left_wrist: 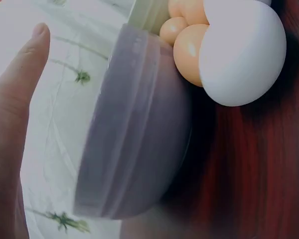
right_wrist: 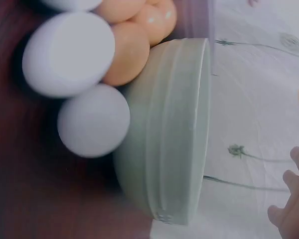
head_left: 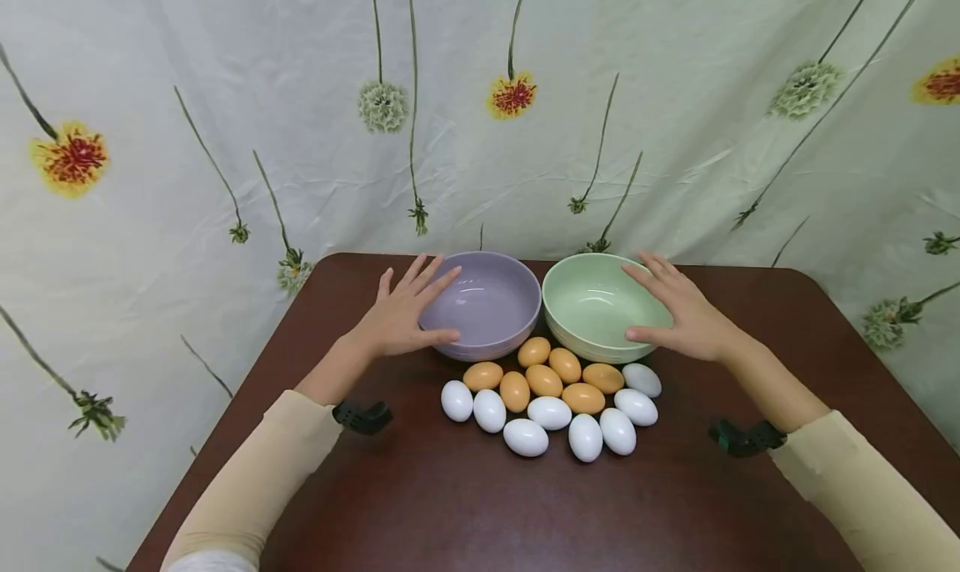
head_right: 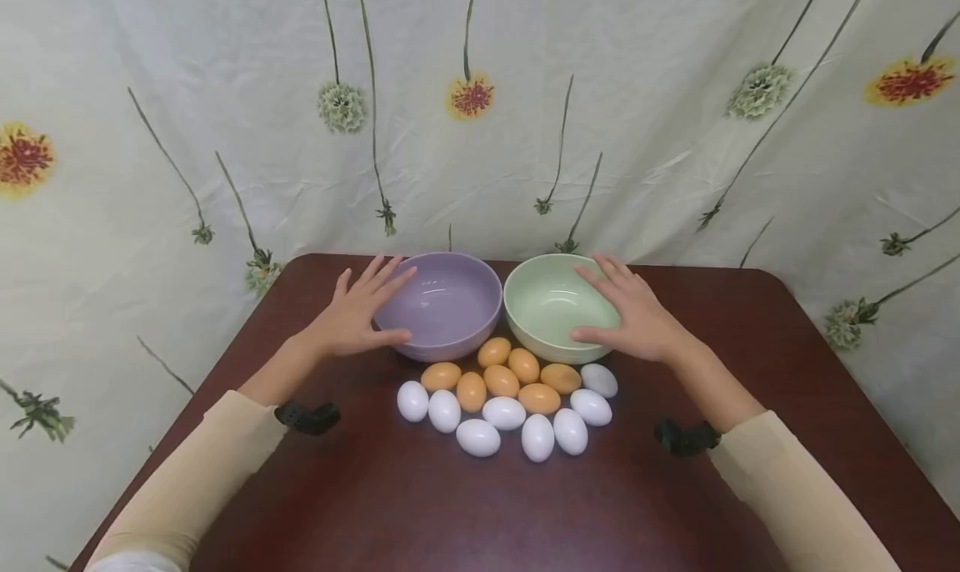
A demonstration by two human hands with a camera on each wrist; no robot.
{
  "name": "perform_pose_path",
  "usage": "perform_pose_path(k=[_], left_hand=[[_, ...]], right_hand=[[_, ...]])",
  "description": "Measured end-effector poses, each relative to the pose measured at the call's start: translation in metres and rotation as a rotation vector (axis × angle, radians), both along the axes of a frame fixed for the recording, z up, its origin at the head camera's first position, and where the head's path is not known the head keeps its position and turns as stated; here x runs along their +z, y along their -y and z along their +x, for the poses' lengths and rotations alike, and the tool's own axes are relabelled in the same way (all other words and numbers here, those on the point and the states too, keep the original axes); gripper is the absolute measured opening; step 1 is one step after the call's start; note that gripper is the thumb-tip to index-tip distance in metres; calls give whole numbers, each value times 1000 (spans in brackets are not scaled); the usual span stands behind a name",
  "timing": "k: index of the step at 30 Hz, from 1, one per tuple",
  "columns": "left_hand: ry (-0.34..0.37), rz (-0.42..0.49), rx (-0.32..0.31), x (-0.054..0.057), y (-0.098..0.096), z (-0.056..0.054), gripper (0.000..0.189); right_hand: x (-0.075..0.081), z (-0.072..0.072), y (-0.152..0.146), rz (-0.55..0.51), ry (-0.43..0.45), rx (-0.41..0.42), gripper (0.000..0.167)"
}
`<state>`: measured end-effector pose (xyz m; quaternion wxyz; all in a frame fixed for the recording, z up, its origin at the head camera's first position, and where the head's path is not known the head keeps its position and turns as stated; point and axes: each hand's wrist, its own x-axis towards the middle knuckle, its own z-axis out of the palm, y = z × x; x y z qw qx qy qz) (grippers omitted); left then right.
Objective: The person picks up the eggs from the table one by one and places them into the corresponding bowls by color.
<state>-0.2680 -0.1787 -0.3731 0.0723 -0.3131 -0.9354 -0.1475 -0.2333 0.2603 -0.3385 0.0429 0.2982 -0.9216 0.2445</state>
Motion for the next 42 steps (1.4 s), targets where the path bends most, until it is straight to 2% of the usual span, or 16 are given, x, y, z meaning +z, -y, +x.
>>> perform_pose_path(k=[4,8,12,16,18,22,26,28,30,34,37,42], left_hand=[[2,124,44,-16,9,3,93],[15,210,96,-33,16,5,92],[48,304,137,-47,18,6,88],[76,393,174,-59,20,3,84],[91,435,188,-64,21,3,80],[116,533,175,-72,19,1,72],[148,622,146,-80,15,-1,70],[165,662,145,-82,13,-1,70],[183,696,148,-82,11,0,70],[207,722,163,-83,8,0,69],[227,738,169,-81,7,0,69],[283,770,161,-63,2,13,70]], right_hand=[[-15,10,-8,-174,30,-21,81],[-29,19,-14,-303,42,-74,77],[-42,26,-17,-429,-15,-150,70],[-54,32,-16,-514,-111,-272,60],[-54,40,-11,-547,-135,-329,53],[-64,51,-9,-625,-102,-414,44],[-93,46,-22,-736,-11,-423,45],[-105,44,-27,-778,46,-396,45],[-110,45,-27,-792,116,-373,44],[-116,47,-27,-745,233,-340,44],[-119,46,-25,-726,287,-318,44],[-122,46,-19,-753,321,-288,45]])
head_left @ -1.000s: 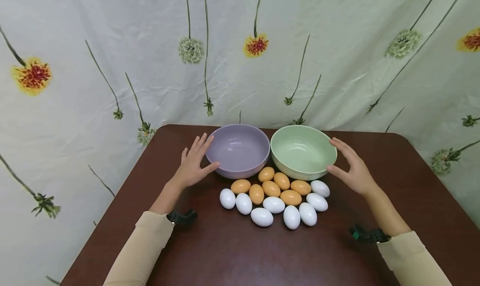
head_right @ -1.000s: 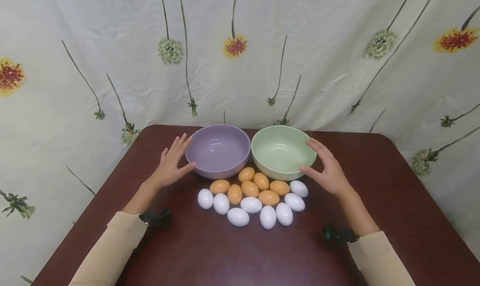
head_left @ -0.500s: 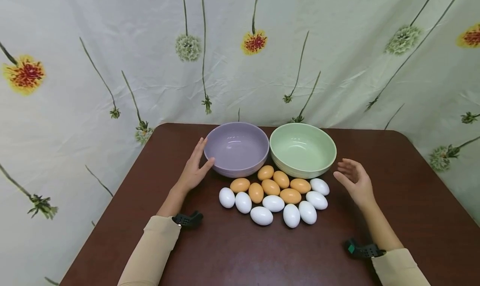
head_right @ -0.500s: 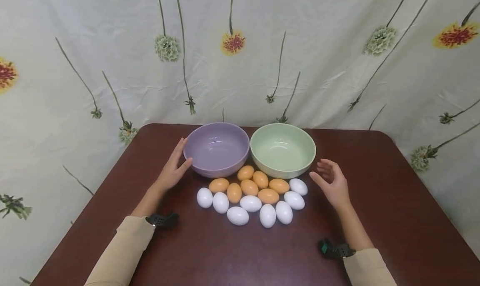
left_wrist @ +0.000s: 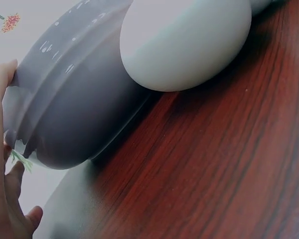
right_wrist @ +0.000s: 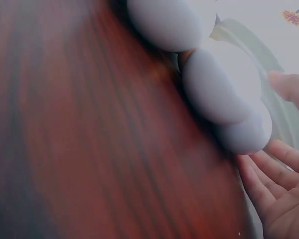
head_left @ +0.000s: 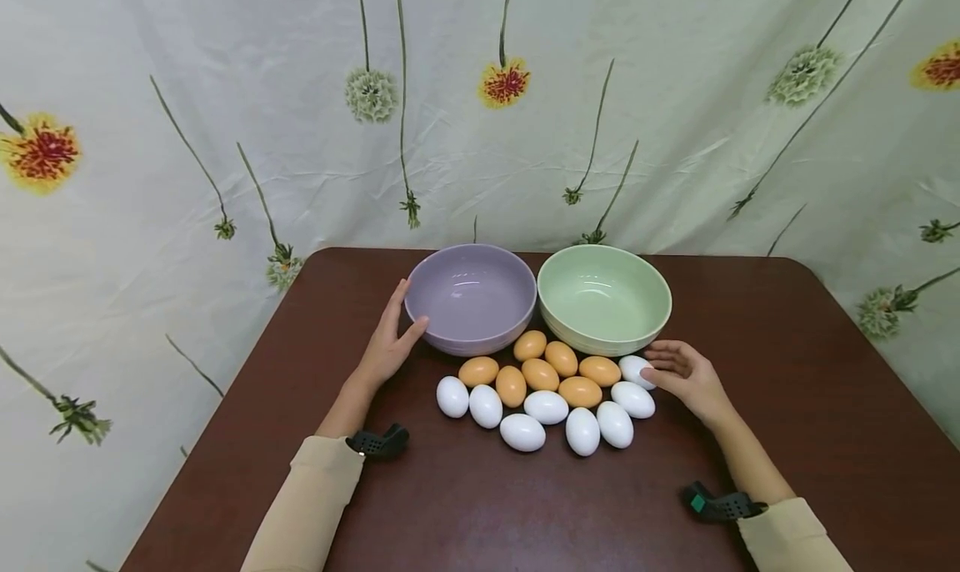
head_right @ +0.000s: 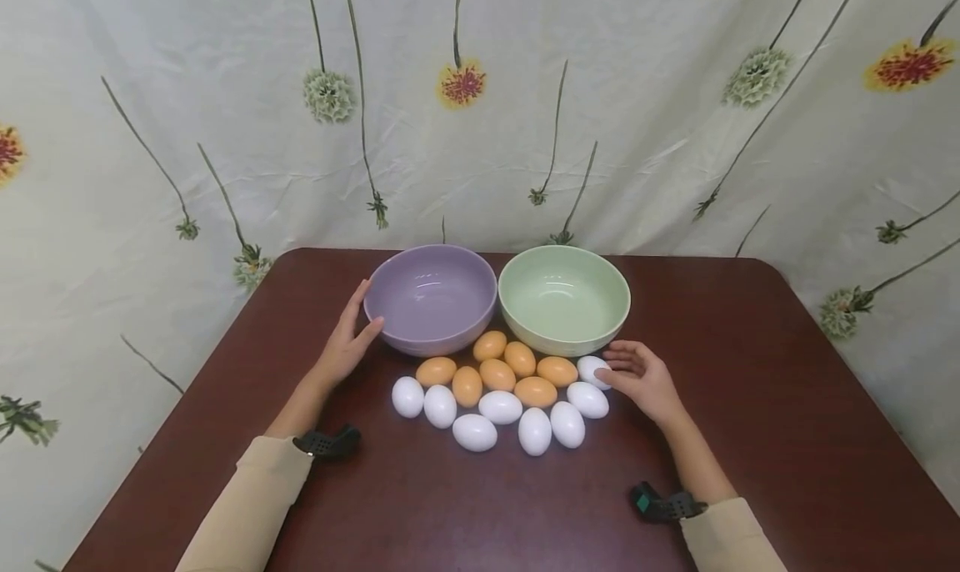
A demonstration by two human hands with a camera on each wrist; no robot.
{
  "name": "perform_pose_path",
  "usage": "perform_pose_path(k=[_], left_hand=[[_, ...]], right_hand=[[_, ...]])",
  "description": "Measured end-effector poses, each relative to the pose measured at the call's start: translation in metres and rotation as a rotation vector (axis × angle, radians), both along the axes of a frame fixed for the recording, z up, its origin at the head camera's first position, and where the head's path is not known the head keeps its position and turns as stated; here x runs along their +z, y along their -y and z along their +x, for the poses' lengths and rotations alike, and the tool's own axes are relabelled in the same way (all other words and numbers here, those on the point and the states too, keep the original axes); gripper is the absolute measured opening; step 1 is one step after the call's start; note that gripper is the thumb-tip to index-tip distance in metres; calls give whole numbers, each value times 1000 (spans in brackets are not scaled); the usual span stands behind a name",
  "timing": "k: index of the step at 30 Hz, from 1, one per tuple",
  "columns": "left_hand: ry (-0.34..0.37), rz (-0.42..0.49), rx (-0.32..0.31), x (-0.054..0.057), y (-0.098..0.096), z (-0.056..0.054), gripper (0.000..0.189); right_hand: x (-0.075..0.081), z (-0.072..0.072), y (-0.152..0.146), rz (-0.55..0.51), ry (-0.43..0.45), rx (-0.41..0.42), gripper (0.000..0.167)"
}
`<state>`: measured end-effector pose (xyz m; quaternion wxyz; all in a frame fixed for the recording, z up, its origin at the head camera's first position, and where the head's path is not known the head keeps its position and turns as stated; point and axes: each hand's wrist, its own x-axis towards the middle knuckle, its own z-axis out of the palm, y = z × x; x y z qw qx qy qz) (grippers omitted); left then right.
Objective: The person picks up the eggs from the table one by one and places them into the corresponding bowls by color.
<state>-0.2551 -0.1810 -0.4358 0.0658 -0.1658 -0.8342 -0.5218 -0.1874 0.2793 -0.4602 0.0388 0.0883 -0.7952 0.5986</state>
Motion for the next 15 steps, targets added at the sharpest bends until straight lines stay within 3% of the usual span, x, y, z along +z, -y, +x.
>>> perform_pose_path(k=[4,15], left_hand=[[18,18,-4,11,-3,9,70],[51,112,-46,6,-4,6,71]], right_hand=[[-2,0,3,5,-17,1,45],[-6,-2,3,93,-19,-33,41]])
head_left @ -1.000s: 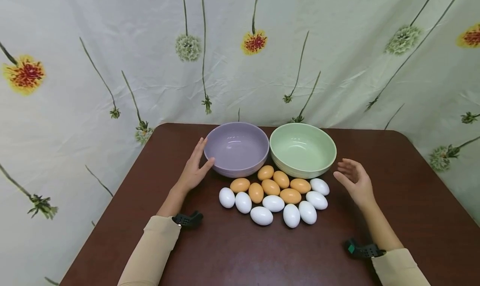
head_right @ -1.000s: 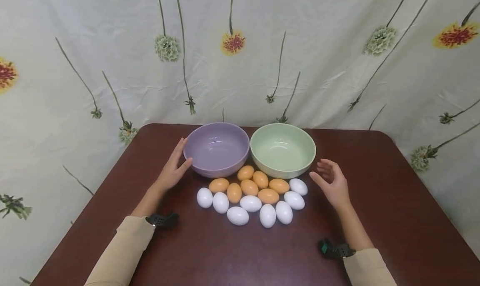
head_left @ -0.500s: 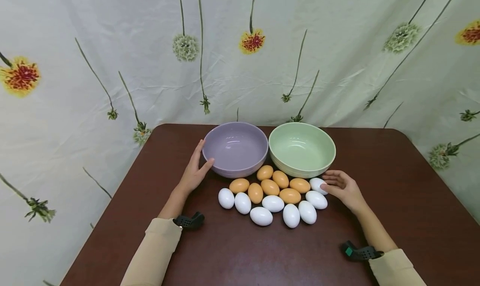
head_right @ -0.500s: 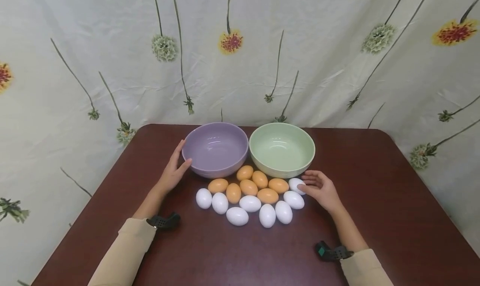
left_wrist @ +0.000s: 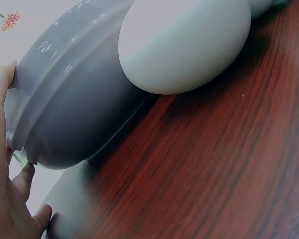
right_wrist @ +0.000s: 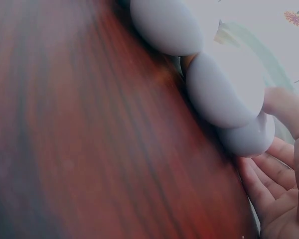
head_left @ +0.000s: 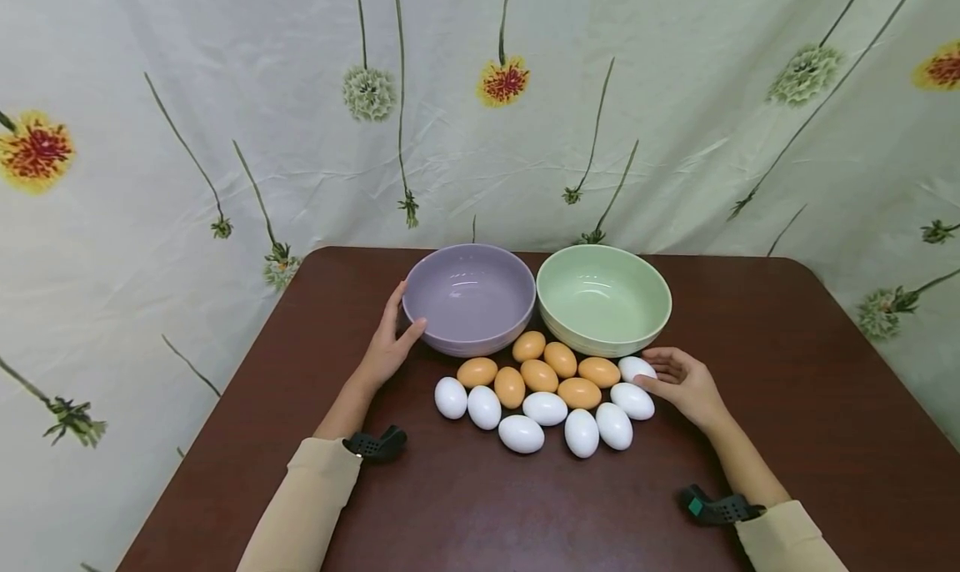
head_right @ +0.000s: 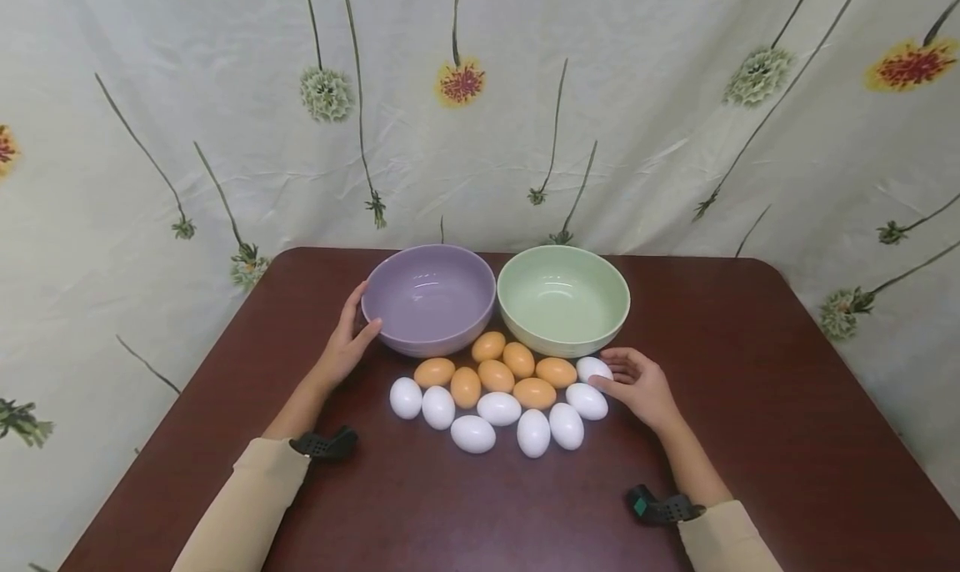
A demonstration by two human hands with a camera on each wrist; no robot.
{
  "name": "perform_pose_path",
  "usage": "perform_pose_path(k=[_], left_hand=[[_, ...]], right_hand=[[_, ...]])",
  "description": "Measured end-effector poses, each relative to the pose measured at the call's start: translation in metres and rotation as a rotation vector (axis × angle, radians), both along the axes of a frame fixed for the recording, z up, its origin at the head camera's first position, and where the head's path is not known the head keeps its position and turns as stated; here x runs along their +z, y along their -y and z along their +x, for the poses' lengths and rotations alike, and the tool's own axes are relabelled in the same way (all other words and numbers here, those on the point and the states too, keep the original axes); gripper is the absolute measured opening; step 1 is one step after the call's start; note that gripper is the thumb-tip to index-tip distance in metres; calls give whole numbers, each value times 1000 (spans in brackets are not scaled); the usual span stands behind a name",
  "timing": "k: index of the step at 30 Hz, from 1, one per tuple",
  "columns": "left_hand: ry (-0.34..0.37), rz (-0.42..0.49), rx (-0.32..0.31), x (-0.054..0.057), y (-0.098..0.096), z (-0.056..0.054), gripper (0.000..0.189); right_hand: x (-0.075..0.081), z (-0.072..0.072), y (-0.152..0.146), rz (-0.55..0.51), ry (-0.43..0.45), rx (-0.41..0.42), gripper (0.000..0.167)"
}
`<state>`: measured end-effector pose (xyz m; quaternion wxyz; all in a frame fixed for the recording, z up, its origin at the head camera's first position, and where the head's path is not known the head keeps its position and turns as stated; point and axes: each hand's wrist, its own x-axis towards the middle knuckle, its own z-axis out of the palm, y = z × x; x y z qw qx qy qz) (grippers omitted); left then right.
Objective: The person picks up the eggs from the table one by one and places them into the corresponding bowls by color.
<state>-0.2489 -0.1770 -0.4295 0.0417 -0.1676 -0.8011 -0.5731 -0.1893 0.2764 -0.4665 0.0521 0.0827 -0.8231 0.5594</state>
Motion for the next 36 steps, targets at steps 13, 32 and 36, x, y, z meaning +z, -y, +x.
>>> perform_pose_path(k=[13,32,36], left_hand=[[6,44,-22,-2,0,-1,70],[45,71,7,-1,-1,-1,72],[54,81,8,-2,0,-2,73]], right_hand=[[3,2,2,56,-13,-8,34],[0,-1,0,-140,26,-54,28],[2,1,-3,-270,39,-12,19]])
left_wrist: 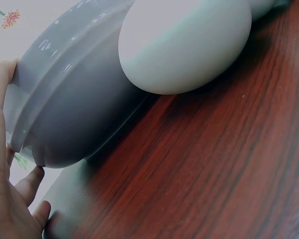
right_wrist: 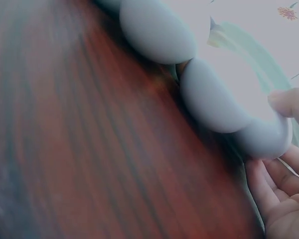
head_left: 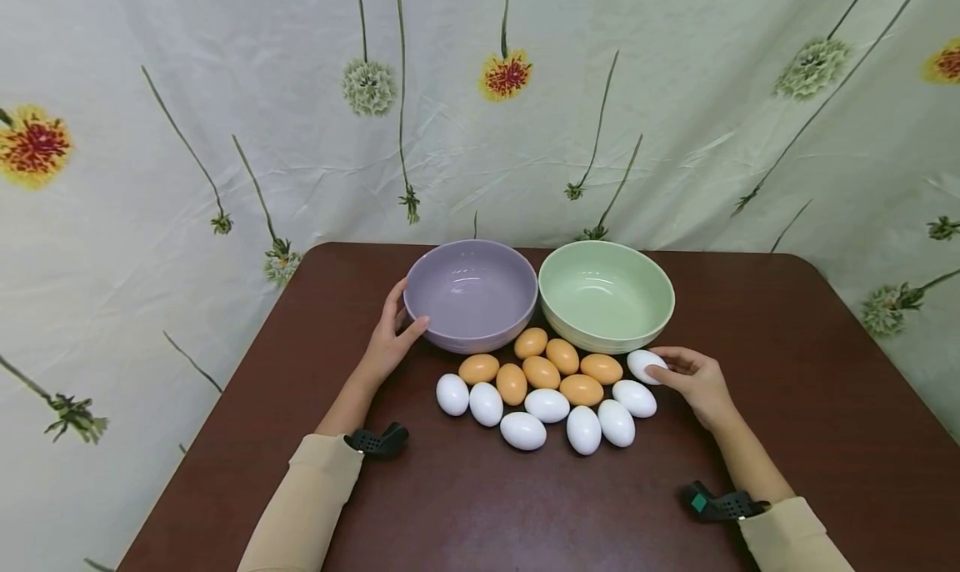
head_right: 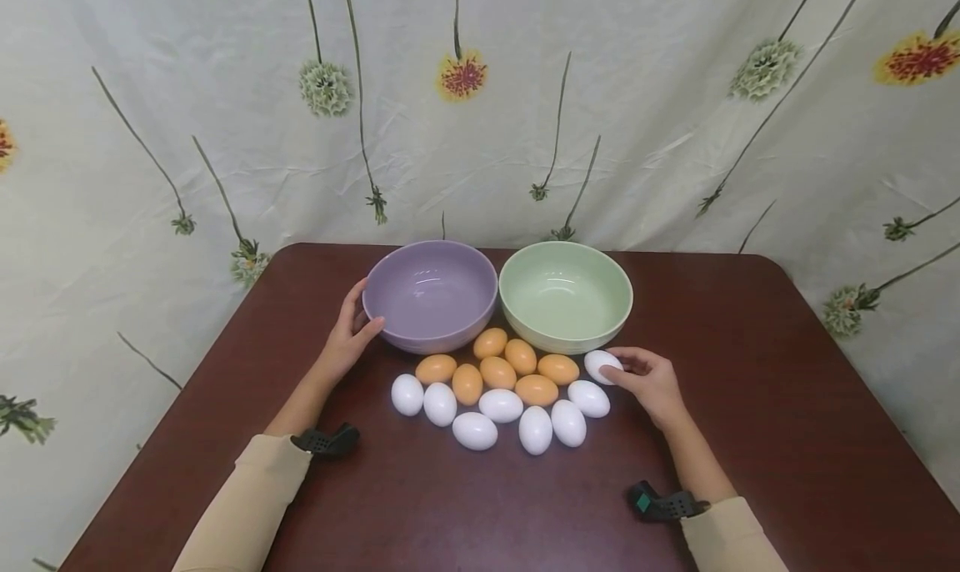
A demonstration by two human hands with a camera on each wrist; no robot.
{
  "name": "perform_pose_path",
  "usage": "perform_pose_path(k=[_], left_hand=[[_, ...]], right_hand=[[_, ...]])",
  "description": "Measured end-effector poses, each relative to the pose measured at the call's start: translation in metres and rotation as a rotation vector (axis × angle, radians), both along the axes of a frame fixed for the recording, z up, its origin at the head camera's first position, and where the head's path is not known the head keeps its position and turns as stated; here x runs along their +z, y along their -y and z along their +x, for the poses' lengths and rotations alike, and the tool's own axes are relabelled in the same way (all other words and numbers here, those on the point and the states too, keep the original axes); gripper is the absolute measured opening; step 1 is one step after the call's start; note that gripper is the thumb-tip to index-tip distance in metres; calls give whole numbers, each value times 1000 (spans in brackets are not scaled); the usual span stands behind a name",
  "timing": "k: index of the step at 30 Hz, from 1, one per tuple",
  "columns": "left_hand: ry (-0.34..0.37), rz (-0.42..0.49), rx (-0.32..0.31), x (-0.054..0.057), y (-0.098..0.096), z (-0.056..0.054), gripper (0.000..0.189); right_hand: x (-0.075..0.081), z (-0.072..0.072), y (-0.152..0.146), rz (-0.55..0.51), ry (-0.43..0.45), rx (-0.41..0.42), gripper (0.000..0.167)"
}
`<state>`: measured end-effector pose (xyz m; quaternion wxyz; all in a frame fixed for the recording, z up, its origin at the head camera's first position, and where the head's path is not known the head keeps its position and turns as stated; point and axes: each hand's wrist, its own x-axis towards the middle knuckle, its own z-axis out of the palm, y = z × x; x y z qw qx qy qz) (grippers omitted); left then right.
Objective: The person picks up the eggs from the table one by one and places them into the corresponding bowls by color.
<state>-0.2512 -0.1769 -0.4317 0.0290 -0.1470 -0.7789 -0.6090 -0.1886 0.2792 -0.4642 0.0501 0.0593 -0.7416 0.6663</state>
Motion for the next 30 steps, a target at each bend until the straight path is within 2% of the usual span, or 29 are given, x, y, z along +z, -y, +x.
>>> perform_pose_path(k=[9,19,26,30], left_hand=[[10,32,-14,-1,2,0,74],[38,37,-14,-2,3,-1,76],[41,30,-8,-1,3,0,76],[47,22,-6,0,2,1,77]], right_hand=[[11,3,2,-221,9,122,34],[23,5,5,-275,-36,153,39],[36,9,5,-317,-71,177,34],[45,8,2,-303,-79,186,32]])
